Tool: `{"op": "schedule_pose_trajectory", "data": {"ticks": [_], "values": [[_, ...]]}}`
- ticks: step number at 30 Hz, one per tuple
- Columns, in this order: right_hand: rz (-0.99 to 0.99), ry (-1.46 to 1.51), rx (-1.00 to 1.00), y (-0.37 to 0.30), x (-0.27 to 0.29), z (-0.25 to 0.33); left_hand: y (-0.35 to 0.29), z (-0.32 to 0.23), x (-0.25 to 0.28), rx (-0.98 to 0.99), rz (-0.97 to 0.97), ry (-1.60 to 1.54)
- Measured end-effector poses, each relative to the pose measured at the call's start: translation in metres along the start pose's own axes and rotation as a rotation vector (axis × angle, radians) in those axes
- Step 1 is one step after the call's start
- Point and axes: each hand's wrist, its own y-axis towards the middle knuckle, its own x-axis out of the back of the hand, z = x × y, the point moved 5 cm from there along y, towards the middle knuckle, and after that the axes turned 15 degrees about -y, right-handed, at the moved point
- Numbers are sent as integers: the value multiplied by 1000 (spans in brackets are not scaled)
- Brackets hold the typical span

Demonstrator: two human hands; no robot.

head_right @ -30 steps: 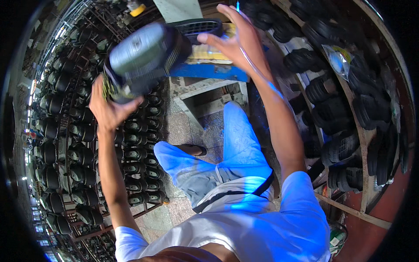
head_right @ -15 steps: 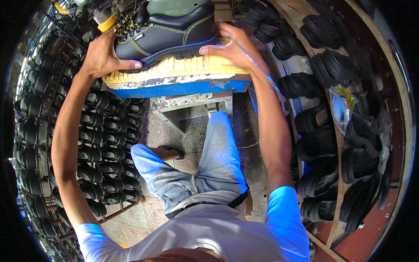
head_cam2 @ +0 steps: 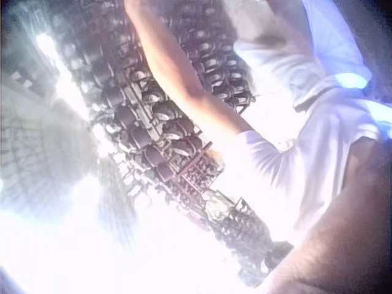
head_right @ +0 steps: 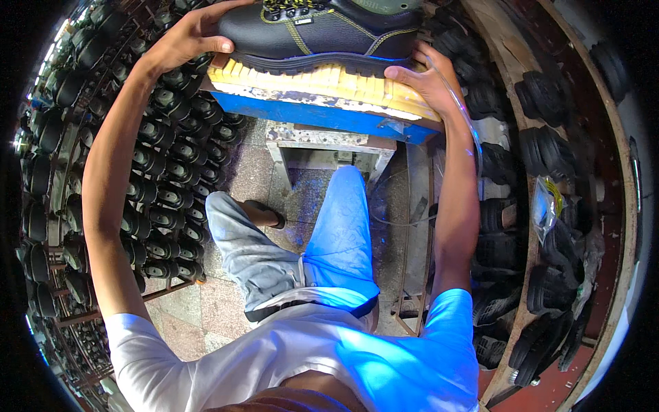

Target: The person places a shoe onto an industrial machine, uses a stylus-like tool connected to a tube to trace along the sole seam, and then places the shoe onto a storage rack.

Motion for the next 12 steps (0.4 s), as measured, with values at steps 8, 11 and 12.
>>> {"op": "schedule_pose_trajectory", "data": {"ticks": [8, 11, 12], "values": [[37, 34, -51, -6, -1, 9, 10, -8, -2, 79, 21, 216], [32, -5, 7, -4, 0, 10, 8, -25, -8, 24, 15, 980], [32, -11, -1, -6, 3, 8, 12, -16, -6, 120, -81, 1254]]}}
